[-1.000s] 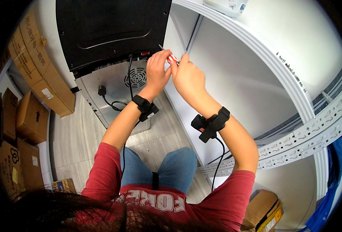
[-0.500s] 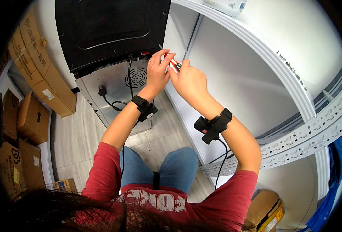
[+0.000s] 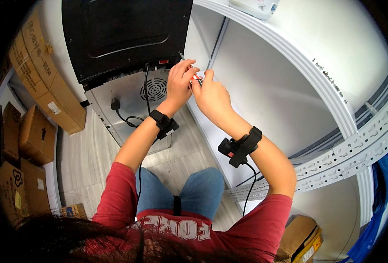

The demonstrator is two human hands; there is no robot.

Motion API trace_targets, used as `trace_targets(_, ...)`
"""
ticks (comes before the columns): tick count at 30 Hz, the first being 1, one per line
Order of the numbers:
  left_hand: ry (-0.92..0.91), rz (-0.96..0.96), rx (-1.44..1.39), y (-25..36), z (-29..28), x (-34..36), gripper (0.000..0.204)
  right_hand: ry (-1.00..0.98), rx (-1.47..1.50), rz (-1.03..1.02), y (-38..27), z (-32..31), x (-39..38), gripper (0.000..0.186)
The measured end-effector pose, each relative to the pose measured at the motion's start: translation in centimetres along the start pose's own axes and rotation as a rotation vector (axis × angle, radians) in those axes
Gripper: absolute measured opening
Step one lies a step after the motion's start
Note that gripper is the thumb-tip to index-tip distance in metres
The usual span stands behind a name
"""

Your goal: The person uses a screwdriver to remove screws from the back panel of a black appliance, sets the screws on a nearby white shelf, and then begins reattaching the panel with the screws.

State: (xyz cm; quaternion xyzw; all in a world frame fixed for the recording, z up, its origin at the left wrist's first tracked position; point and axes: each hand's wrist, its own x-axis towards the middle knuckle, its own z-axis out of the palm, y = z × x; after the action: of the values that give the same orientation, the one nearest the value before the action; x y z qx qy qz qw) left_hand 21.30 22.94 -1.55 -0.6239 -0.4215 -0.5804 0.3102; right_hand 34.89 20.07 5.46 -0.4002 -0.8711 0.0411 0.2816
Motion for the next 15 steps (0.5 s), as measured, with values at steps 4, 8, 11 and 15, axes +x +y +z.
trace_targets(4,-0.008,-0.056,0.002,0.3,0.2,-0.6,0.032,-0.061,0.007,0.040,0.3,0.1,-0.2,0.049)
trace_targets(8,-0.016,-0.003,0.009,0.2,-0.1,-1.0,0.035,-0.058,-0.024,-0.071,0.4,0.0,-0.4,0.061)
trace_targets(11,-0.036,0.053,-0.007,0.6,-1.0,-0.8,0.037,-0.073,0.063,-0.098,0.5,0.6,-0.2,0.063)
trace_targets(15,-0.029,0.073,0.009,0.0,-2.8,-0.3,0.045,-0.104,0.270,-0.010,0.1,1.9,0.5,0.054)
